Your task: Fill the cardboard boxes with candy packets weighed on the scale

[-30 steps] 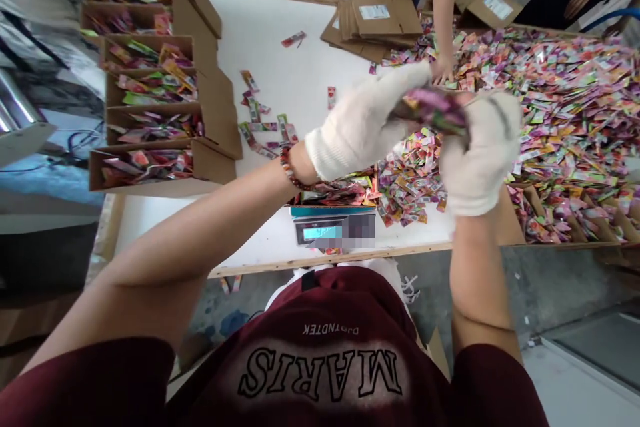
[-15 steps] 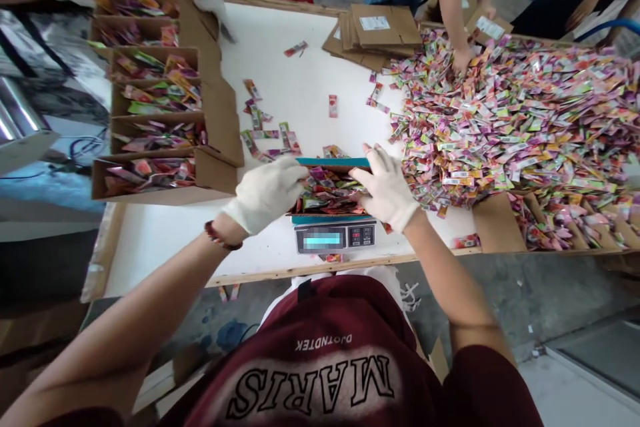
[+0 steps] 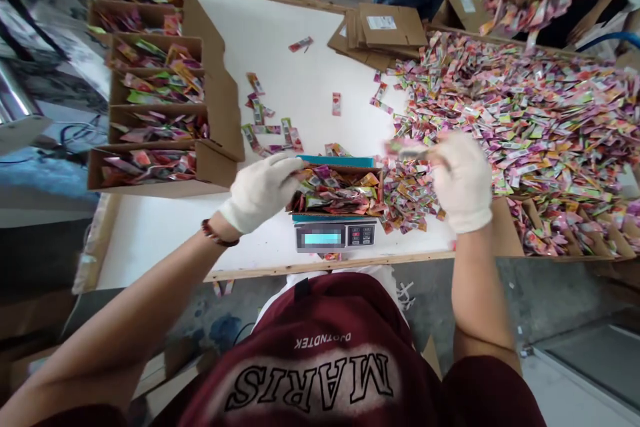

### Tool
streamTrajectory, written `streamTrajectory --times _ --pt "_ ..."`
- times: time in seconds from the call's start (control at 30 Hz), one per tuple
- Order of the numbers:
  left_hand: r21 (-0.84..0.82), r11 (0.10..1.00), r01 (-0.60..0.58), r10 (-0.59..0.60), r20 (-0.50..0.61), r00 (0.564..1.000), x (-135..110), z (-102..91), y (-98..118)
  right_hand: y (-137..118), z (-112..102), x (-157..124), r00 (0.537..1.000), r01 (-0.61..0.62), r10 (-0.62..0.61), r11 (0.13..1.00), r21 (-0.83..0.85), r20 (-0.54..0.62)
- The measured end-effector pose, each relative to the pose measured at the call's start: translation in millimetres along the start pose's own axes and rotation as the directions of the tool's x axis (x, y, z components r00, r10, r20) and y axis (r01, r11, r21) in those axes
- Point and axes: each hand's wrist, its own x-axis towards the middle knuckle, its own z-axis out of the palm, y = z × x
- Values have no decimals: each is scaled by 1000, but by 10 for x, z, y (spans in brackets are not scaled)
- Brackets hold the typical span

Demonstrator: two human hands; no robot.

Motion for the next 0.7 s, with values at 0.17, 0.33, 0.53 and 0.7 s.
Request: streamTrajectory --times 0.17,0.33,0.53,0.7 --pt "-171 978 115 -141 -147 979 -538 -127 -466 136 -287 -240 990 -106 92 985 -135 -107" --pt "-245 932 265 -302 -128 945 -864 -144 -699 -150 191 -538 932 69 -147 969 236 331" --pt "-307 936 174 -236 -176 956 -688 -118 -500 -370 693 -553 884 12 -143 958 285 444" --pt "-263 962 69 -124 -197 973 -570 -125 -335 -237 257 -313 990 -28 3 983 179 141"
